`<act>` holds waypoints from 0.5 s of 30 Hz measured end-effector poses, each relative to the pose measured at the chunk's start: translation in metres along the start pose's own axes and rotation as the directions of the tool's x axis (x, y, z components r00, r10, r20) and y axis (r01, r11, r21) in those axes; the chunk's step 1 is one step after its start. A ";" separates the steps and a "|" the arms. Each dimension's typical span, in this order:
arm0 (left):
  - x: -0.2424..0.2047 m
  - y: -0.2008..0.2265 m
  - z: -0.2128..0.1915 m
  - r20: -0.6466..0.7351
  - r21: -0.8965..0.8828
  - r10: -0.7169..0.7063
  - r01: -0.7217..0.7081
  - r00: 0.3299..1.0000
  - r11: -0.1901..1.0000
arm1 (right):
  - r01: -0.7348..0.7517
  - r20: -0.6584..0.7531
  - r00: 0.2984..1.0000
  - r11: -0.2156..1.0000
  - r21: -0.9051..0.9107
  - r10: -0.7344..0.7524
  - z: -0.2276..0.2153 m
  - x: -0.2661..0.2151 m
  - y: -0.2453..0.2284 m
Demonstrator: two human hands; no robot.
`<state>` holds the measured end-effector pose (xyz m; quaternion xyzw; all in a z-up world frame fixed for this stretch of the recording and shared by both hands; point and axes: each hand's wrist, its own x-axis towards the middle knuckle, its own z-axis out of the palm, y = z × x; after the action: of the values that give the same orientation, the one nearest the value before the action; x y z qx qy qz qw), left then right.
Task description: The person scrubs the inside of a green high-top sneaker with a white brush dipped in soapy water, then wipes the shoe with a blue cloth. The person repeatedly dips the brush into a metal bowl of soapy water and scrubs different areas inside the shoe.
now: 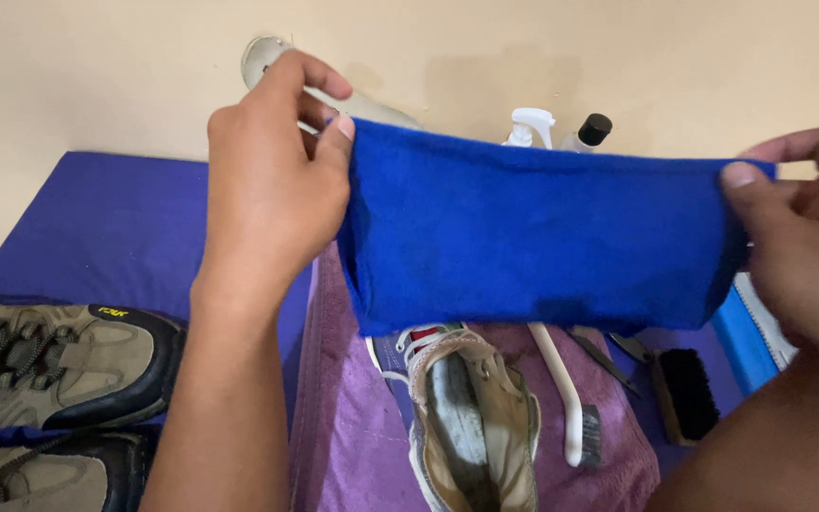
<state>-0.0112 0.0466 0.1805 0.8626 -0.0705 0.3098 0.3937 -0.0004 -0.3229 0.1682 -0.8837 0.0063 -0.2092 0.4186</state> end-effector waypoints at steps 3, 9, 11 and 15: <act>0.001 0.002 0.006 -0.002 0.006 -0.138 0.138 0.990 0.990 | -0.021 0.003 1.000 1.000 0.023 0.021 0.014 -0.009 -0.042; 0.000 0.030 0.014 0.106 -0.316 -0.302 0.320 0.947 0.893 | 0.058 0.061 0.997 0.998 -0.039 -0.055 0.040 -0.030 -0.098; -0.002 0.038 0.023 0.116 -0.391 -0.274 0.298 0.955 0.871 | 0.140 0.132 0.982 0.990 -0.021 -0.136 0.050 -0.035 -0.106; -0.011 0.048 0.039 0.065 -0.495 -0.090 0.111 0.994 0.862 | 0.140 0.398 0.897 0.977 0.158 -0.193 0.072 -0.047 -0.126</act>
<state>-0.0184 -0.0155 0.1849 0.7403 -0.1106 0.2433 0.6169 -0.0369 -0.1795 0.2040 -0.8772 -0.1708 -0.0538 0.4455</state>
